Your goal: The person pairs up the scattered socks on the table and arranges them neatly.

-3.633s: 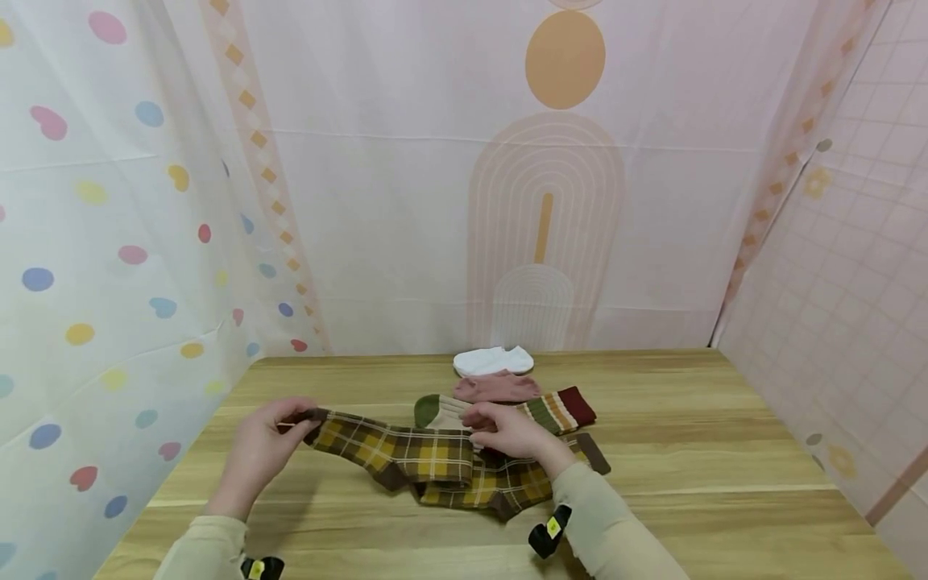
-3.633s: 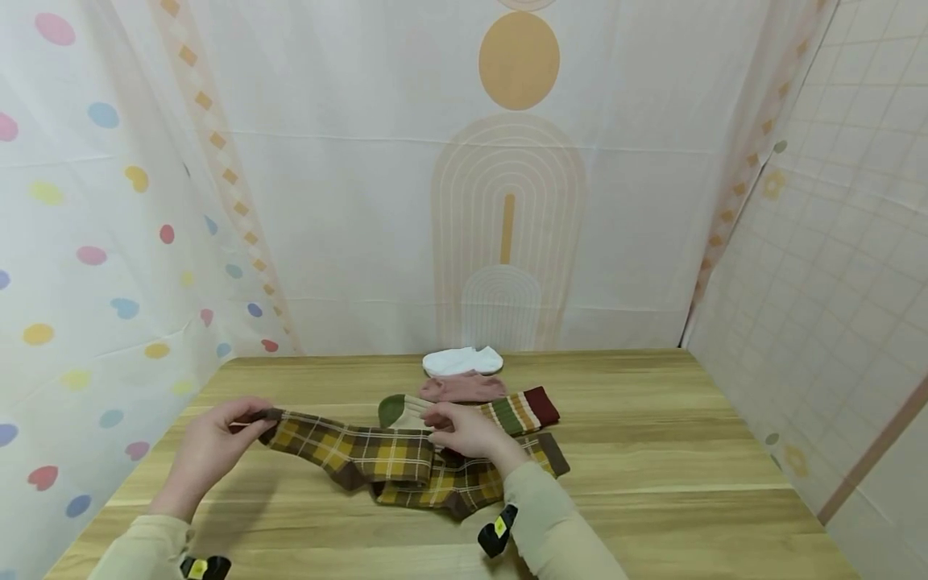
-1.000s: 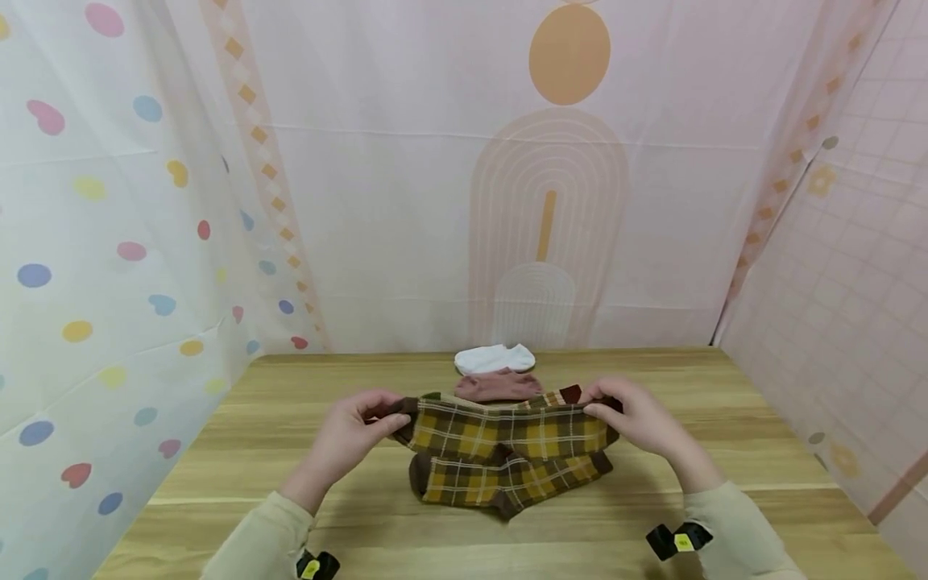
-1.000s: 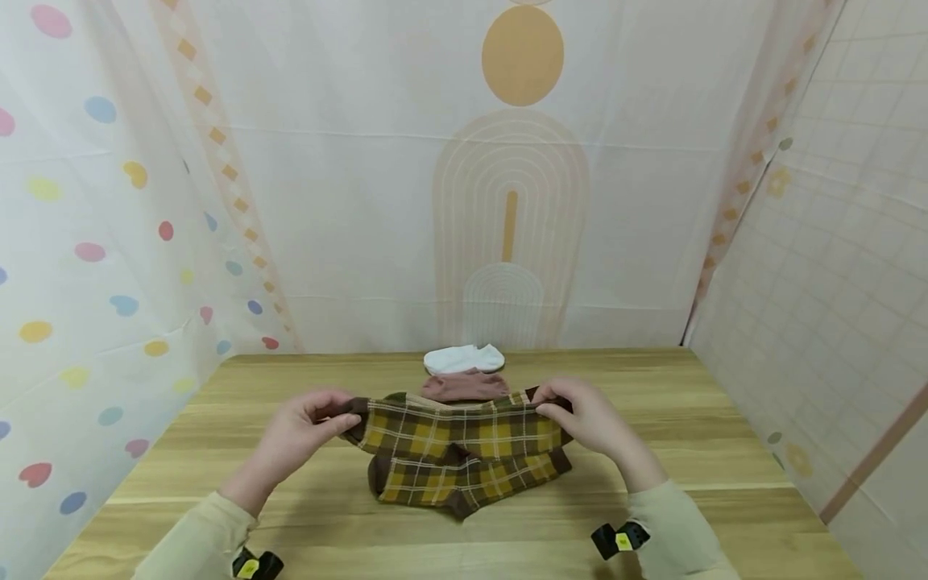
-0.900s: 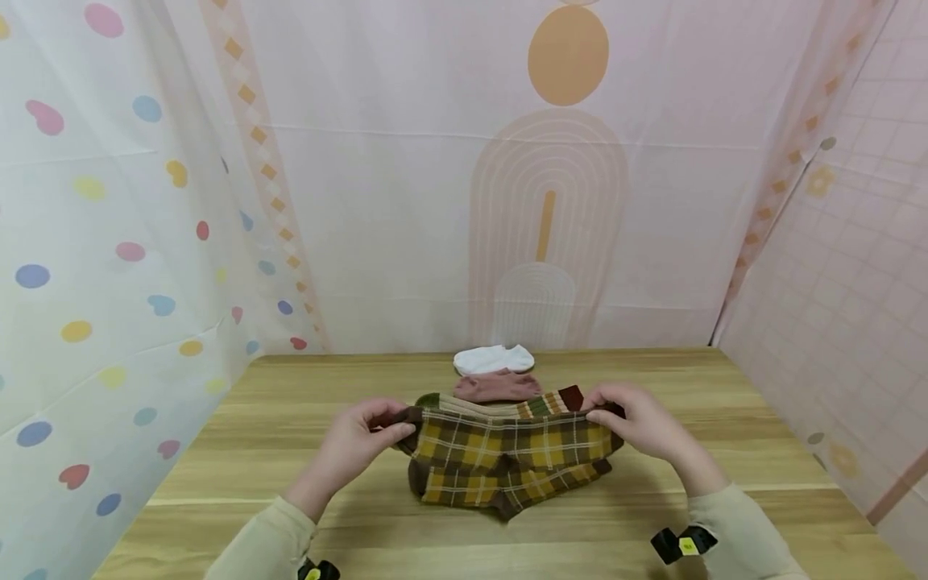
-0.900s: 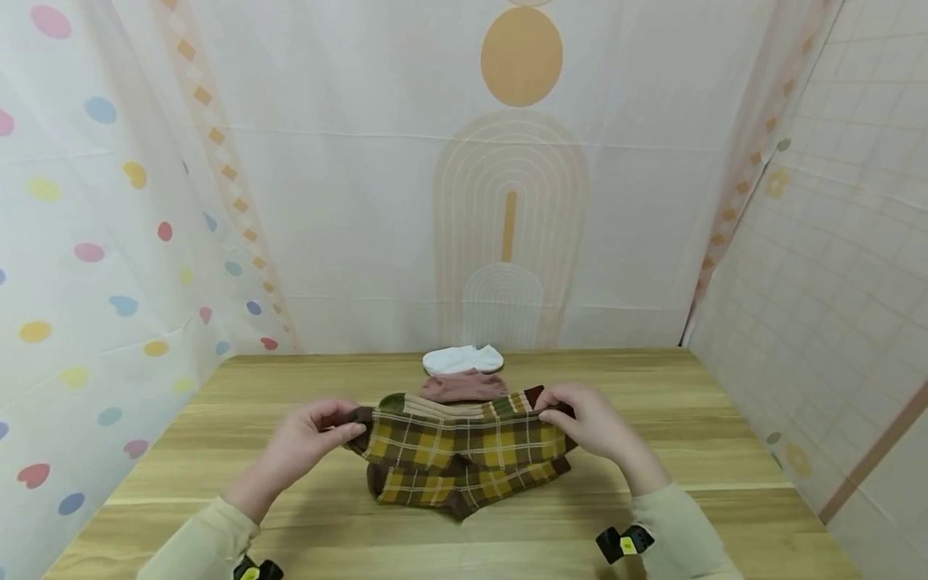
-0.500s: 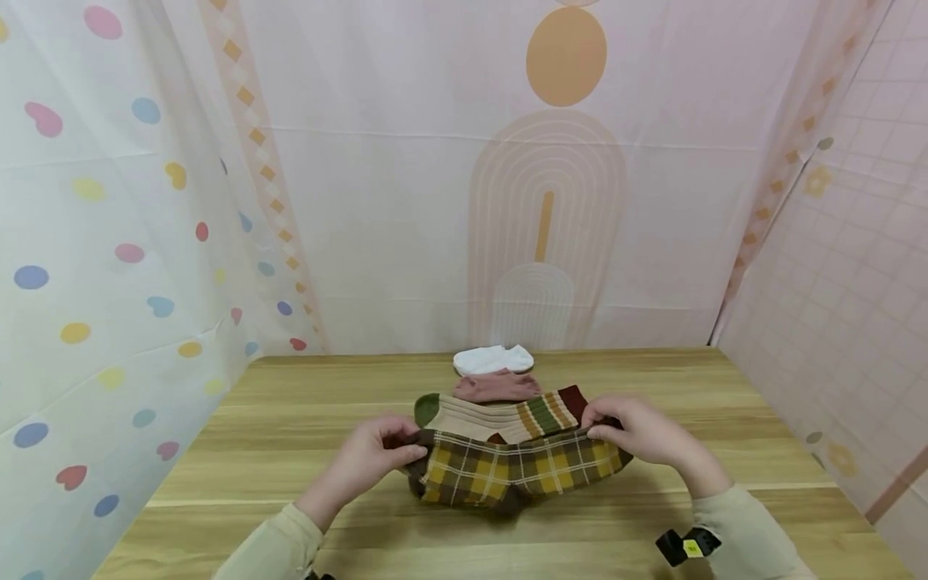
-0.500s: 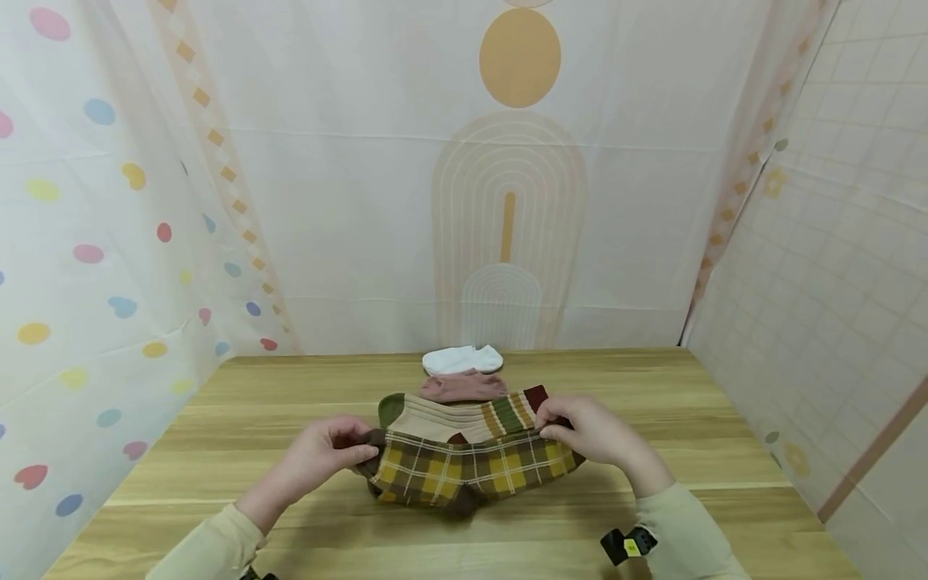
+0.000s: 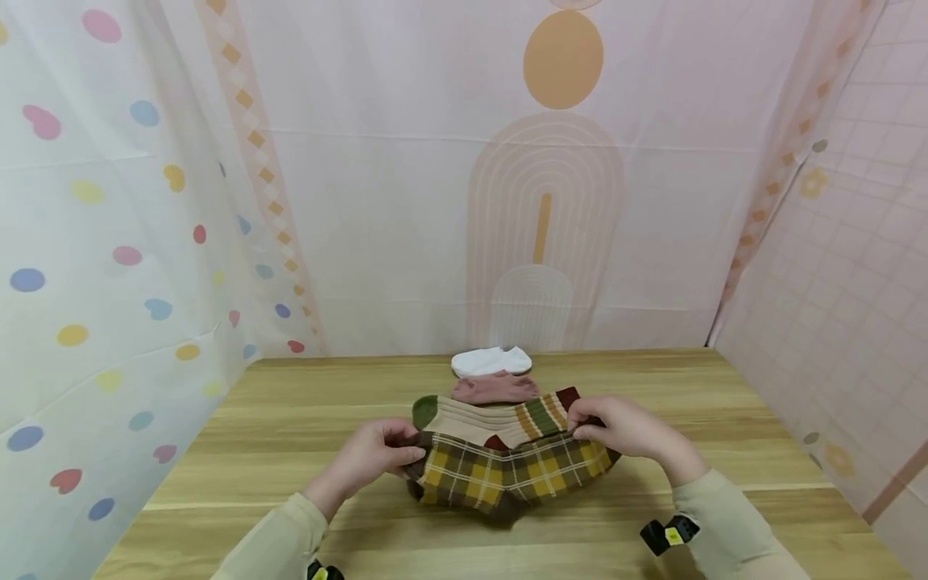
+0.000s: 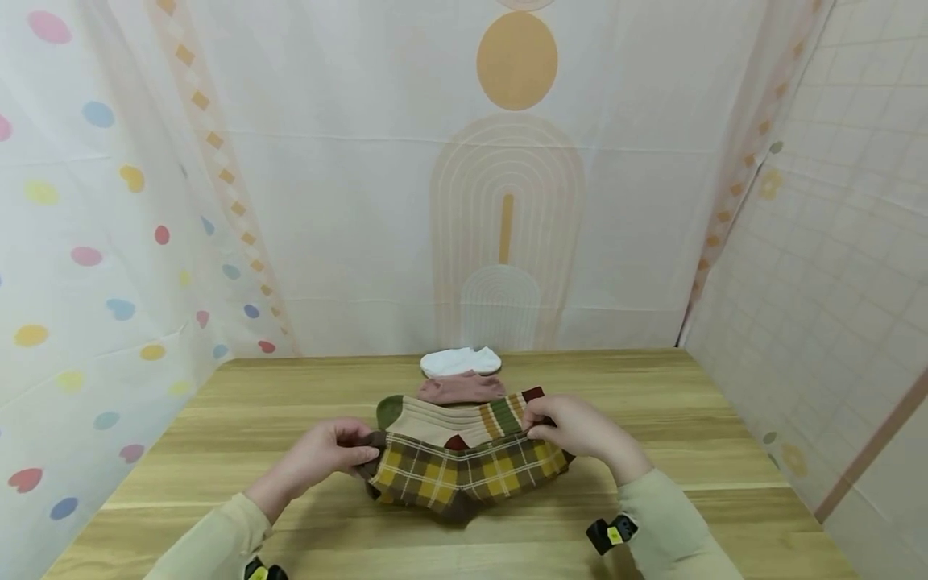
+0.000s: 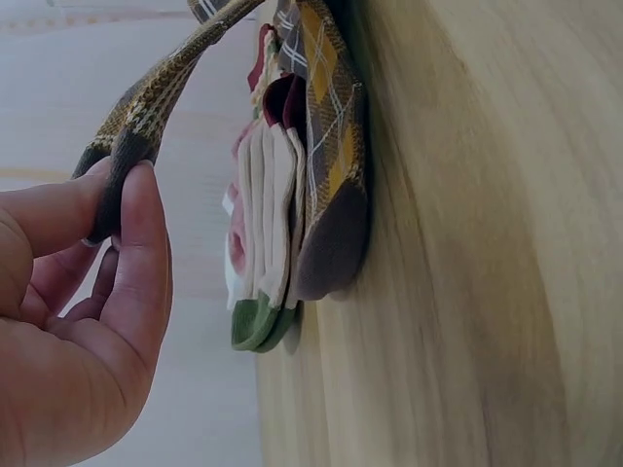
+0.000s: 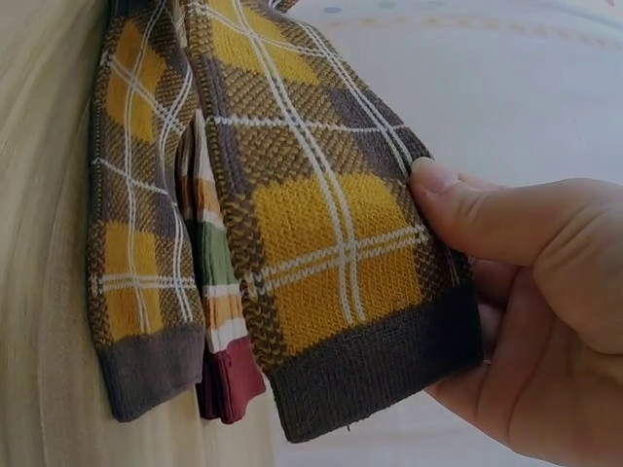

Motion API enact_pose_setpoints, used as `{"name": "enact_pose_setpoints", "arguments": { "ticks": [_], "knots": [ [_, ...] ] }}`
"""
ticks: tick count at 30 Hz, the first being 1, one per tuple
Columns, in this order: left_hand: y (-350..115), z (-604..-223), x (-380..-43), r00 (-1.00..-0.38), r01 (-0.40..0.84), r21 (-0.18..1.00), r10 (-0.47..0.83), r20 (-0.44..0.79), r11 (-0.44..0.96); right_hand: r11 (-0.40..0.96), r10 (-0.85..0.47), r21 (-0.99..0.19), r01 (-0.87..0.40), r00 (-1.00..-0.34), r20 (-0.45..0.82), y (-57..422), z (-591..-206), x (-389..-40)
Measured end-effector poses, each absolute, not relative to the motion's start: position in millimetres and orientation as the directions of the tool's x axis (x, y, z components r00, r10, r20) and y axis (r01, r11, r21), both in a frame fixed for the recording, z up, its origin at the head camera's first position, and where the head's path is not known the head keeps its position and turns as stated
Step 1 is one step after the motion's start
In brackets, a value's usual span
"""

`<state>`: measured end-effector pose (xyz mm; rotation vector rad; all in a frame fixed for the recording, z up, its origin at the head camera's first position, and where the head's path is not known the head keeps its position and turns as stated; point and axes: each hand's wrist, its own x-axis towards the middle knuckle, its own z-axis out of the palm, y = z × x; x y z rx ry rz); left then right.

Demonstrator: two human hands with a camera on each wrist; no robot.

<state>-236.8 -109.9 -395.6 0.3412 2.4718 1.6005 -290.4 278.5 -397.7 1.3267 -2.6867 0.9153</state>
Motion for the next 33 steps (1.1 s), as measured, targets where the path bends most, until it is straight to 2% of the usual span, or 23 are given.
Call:
{"name": "enact_pose_setpoints", "arguments": {
  "ticks": [13, 21, 25, 28, 33],
  "knots": [
    [-110, -400, -244, -0.968, 0.079, 0.888, 0.246, -0.04, 0.454, 0.505, -0.714, -0.453, -0.735, -0.65, 0.259, 274, -402, -297],
    [-113, -415, -249, -0.973, 0.156, 0.812, 0.231, 0.027, 0.562, 0.542, -0.696, -0.437, -0.718, -0.675, 0.245, 270, -411, -303],
    [-112, -420, -250, -0.97, 0.184, 0.781, 0.238, 0.047, 0.597, 0.544, -0.703, -0.407, -0.734, -0.663, 0.257, 264, -416, -307],
    [-112, -423, -250, -0.966, 0.21, 0.75, 0.251, 0.061, 0.627, 0.551, -0.713, -0.391, -0.737, -0.66, 0.238, 260, -421, -310],
    [-110, -427, -250, -0.964, 0.238, 0.715, 0.249, 0.091, 0.658, 0.582, -0.701, -0.413, -0.701, -0.69, 0.183, 256, -429, -314]
  ]
}}
